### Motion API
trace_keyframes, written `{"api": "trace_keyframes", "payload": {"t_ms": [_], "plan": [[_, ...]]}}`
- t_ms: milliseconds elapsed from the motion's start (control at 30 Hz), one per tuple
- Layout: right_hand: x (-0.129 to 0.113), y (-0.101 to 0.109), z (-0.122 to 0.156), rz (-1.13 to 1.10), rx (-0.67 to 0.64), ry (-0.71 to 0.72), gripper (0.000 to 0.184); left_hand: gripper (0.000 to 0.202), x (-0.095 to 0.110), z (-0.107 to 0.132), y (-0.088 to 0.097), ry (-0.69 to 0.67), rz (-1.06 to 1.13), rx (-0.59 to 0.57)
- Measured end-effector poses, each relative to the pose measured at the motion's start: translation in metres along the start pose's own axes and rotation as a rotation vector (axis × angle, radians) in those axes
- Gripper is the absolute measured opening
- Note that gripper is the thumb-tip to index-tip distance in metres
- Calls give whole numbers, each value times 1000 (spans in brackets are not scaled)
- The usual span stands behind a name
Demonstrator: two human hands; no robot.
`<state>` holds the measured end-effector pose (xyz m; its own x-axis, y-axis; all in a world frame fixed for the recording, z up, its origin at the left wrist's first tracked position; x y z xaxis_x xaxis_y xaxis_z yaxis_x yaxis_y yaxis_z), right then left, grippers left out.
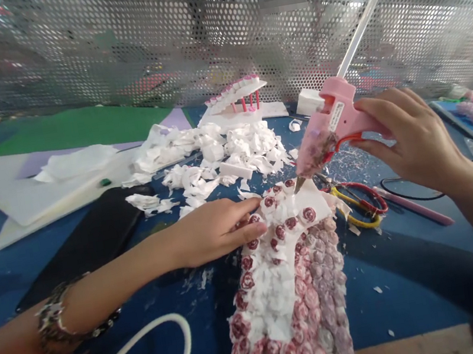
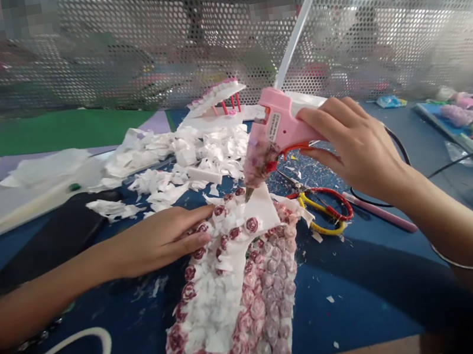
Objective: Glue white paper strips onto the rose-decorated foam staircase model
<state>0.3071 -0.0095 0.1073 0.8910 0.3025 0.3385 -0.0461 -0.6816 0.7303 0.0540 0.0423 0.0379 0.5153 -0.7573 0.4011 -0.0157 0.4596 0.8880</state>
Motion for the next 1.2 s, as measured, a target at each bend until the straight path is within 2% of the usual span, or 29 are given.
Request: {"api": "trace_keyframes", "payload": {"t_ms": [633, 1100, 1200], "plan": [[10, -7, 1, 4, -12, -131, 35, 54, -1, -2, -2, -19, -2, -9], [7, -11, 2, -14, -8, -143, 38, 54, -2, -2, -2, -34, -5, -9], [4, -9, 1, -9, -10, -126, 46, 54, -2, -2, -2, -30, -11, -10]]}}
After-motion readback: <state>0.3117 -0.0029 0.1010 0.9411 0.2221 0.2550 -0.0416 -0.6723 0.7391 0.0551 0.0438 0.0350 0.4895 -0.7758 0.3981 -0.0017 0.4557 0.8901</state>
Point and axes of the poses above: each hand's wrist, its own z-axis away from the middle knuckle, its own y-axis out of the back of the hand, x = y × z, the point moved 4 cm from there along -z, towards the middle knuckle, and after that the axes turned 1 degree about -x, right-handed, at the moved point
